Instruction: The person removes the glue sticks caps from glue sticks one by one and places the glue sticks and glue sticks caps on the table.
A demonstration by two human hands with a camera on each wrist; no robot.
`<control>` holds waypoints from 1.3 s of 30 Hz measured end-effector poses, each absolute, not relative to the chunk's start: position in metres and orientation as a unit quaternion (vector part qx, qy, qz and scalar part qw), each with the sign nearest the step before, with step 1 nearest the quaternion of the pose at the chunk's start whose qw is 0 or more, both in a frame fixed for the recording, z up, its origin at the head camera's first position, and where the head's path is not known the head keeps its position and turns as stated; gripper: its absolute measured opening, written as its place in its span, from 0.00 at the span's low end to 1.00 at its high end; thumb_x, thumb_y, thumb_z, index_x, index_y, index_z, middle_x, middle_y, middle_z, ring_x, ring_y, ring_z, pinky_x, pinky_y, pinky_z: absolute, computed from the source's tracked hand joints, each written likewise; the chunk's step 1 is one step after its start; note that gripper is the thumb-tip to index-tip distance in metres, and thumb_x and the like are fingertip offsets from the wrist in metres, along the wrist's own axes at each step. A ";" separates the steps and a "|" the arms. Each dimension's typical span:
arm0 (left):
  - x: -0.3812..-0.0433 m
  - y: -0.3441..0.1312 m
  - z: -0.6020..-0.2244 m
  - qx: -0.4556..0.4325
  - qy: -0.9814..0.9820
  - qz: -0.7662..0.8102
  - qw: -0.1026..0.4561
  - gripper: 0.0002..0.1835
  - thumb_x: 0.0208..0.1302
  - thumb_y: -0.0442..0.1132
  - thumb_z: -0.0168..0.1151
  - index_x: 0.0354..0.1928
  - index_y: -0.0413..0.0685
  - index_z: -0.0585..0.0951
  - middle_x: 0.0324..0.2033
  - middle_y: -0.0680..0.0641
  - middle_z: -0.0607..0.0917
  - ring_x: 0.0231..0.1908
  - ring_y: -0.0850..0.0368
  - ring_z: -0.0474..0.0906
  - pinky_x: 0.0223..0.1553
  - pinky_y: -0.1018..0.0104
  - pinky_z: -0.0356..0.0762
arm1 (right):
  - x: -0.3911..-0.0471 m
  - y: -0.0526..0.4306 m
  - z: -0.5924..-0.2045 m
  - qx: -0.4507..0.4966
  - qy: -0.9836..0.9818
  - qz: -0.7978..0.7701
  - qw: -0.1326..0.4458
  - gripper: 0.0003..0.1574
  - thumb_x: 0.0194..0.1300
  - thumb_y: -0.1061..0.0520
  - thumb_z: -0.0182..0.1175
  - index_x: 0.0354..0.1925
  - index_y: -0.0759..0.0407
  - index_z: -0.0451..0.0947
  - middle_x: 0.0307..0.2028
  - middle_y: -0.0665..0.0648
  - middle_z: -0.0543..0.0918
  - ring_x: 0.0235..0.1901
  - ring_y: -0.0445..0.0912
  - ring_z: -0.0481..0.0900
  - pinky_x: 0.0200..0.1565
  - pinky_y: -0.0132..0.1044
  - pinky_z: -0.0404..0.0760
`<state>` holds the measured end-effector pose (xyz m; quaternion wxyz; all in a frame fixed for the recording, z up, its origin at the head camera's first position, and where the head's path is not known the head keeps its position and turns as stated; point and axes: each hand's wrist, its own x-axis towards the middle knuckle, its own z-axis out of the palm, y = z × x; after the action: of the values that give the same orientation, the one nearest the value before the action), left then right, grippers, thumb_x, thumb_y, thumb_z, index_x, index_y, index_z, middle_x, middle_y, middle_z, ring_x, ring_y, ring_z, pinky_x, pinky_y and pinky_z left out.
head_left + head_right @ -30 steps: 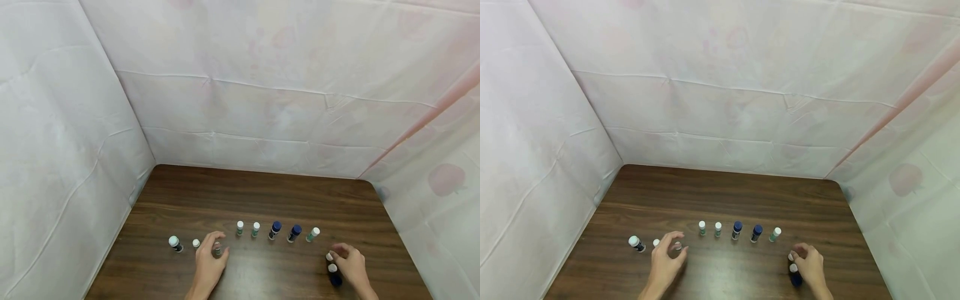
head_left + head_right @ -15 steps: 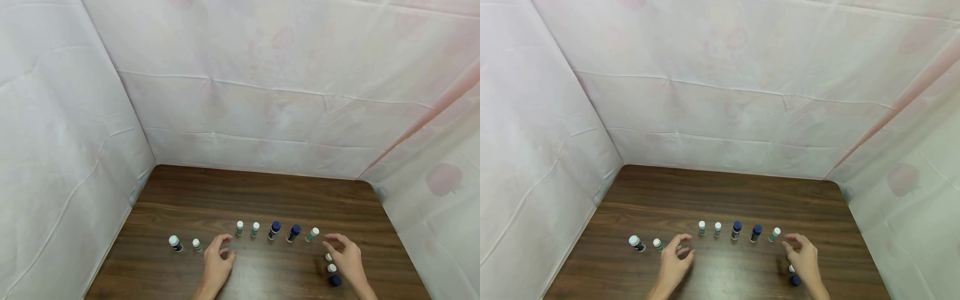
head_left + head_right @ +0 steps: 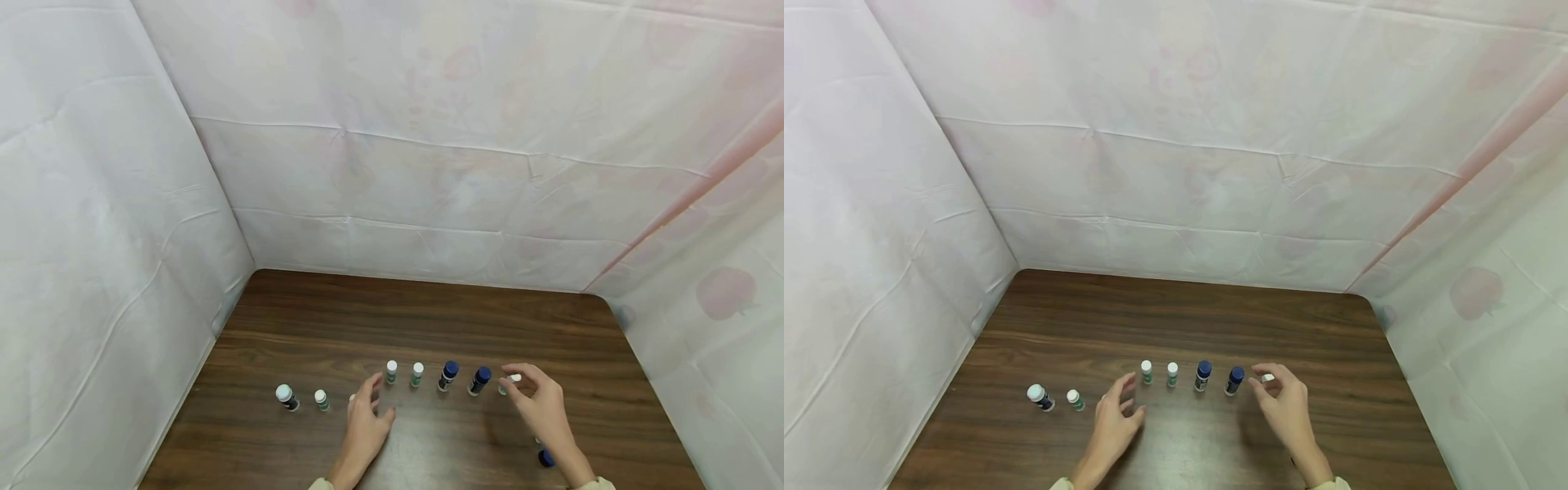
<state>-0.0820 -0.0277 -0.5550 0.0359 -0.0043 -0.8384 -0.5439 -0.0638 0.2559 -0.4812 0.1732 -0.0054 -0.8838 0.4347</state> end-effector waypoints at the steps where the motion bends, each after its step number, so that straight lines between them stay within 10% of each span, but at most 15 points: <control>1: -0.083 -0.027 -0.556 -0.001 -0.839 -0.543 0.032 0.33 0.45 0.24 0.69 0.58 0.37 0.71 0.51 0.36 0.78 0.52 0.41 0.74 0.47 0.57 0.79 | -0.066 0.252 -0.480 0.000 -0.881 0.438 0.178 0.12 0.54 0.68 0.68 0.38 0.59 0.82 0.36 0.56 0.84 0.27 0.40 0.81 0.30 0.31 0.82; 25: -0.107 -0.010 -0.588 0.027 -0.854 -0.518 0.046 0.30 0.49 0.24 0.66 0.57 0.38 0.70 0.49 0.37 0.77 0.53 0.42 0.74 0.53 0.49 0.73 | -0.106 0.163 -0.494 0.047 -0.847 0.525 0.069 0.15 0.53 0.70 0.67 0.39 0.56 0.81 0.29 0.58 0.83 0.17 0.44 0.78 0.15 0.31 0.75; 39: -0.114 -0.004 -0.589 0.005 -0.846 -0.529 0.066 0.22 0.56 0.29 0.63 0.54 0.42 0.72 0.47 0.42 0.78 0.50 0.45 0.75 0.51 0.51 0.74 | -0.130 0.115 -0.527 0.115 -0.867 0.484 0.031 0.16 0.56 0.68 0.65 0.45 0.63 0.80 0.43 0.61 0.80 0.25 0.42 0.80 0.24 0.30 0.79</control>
<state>-0.1144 -0.0039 -0.5887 0.0663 0.0054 -0.8462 -0.5287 -0.1303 0.1150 -0.5272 0.0311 0.1154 -0.8668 0.4840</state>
